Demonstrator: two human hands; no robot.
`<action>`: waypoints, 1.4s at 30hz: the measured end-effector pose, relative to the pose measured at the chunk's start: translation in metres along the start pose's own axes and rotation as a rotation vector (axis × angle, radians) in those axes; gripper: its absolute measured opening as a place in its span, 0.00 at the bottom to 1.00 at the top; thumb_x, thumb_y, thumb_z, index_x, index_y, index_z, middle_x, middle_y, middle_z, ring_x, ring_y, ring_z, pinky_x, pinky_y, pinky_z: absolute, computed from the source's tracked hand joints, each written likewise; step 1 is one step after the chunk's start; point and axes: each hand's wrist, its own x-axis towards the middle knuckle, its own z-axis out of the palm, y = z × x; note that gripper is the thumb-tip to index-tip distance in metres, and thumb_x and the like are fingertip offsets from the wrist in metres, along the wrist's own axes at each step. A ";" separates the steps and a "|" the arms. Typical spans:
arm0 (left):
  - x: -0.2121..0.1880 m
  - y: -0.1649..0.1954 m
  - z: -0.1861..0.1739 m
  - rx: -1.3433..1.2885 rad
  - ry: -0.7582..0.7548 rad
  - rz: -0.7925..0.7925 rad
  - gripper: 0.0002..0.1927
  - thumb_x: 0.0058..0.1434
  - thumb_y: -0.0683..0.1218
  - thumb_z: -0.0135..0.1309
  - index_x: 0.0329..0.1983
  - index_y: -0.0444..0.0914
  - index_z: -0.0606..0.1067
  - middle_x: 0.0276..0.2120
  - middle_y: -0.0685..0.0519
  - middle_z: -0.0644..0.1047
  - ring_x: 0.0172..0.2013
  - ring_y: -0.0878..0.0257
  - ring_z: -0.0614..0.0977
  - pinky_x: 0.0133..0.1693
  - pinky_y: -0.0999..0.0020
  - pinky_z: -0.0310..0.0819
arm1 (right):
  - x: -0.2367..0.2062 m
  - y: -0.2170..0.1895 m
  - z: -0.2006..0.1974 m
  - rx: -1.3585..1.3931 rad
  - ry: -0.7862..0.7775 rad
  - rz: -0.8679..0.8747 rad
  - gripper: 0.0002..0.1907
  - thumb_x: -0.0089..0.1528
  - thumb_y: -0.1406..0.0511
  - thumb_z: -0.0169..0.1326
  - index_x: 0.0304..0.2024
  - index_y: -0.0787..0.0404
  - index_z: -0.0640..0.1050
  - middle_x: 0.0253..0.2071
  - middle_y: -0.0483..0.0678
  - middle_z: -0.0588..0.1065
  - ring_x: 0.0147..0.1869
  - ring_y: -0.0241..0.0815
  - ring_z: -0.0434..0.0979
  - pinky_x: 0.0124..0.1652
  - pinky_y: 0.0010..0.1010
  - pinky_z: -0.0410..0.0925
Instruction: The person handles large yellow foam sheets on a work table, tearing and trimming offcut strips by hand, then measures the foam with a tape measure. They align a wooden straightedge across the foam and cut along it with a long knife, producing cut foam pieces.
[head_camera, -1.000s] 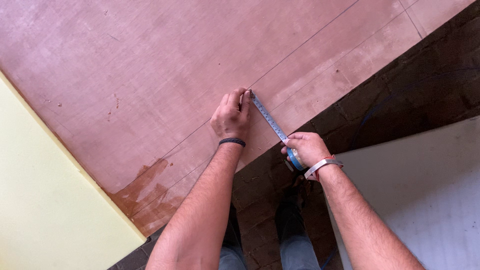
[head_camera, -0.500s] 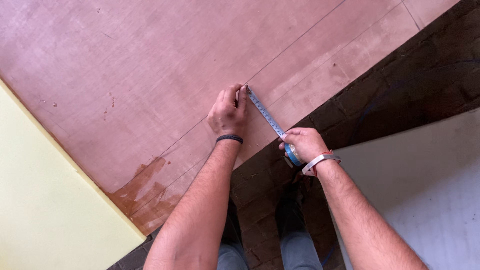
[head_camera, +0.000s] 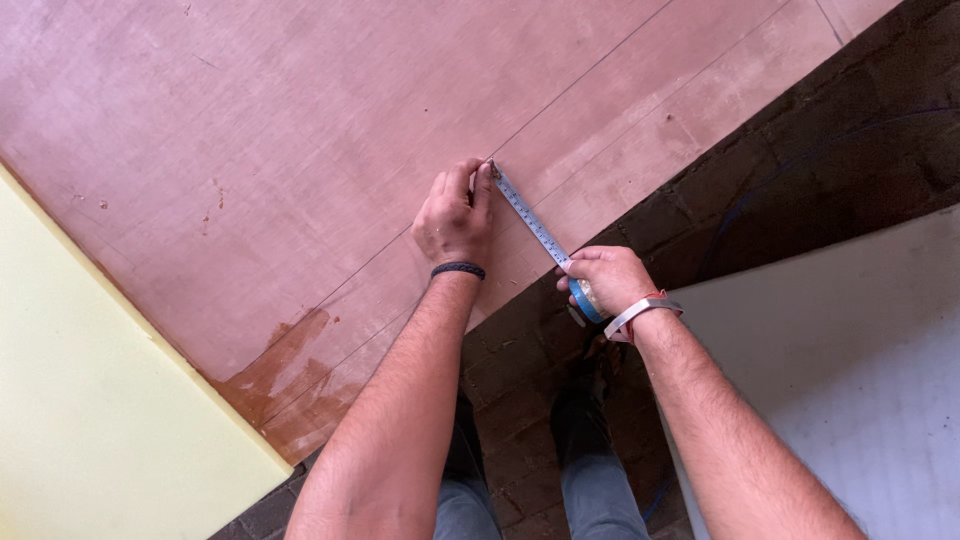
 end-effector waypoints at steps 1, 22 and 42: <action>0.000 0.000 0.000 -0.003 0.003 -0.003 0.08 0.68 0.58 0.56 0.41 0.52 0.79 0.32 0.61 0.79 0.30 0.66 0.83 0.30 0.67 0.76 | 0.000 0.000 0.000 0.006 -0.004 -0.003 0.11 0.65 0.66 0.54 0.44 0.64 0.83 0.34 0.49 0.81 0.32 0.34 0.78 0.34 0.26 0.73; -0.002 -0.004 0.005 0.017 0.016 0.034 0.09 0.69 0.58 0.55 0.43 0.52 0.78 0.33 0.63 0.80 0.30 0.69 0.83 0.29 0.70 0.77 | 0.012 0.008 0.000 0.004 0.000 -0.020 0.11 0.64 0.66 0.53 0.43 0.66 0.83 0.34 0.50 0.82 0.32 0.36 0.80 0.34 0.26 0.74; -0.004 -0.007 0.007 0.046 0.019 0.048 0.09 0.69 0.58 0.55 0.42 0.51 0.78 0.33 0.63 0.80 0.29 0.69 0.83 0.27 0.71 0.77 | 0.001 0.012 -0.004 0.003 -0.034 -0.067 0.13 0.64 0.63 0.55 0.46 0.63 0.83 0.35 0.47 0.83 0.33 0.33 0.80 0.34 0.26 0.72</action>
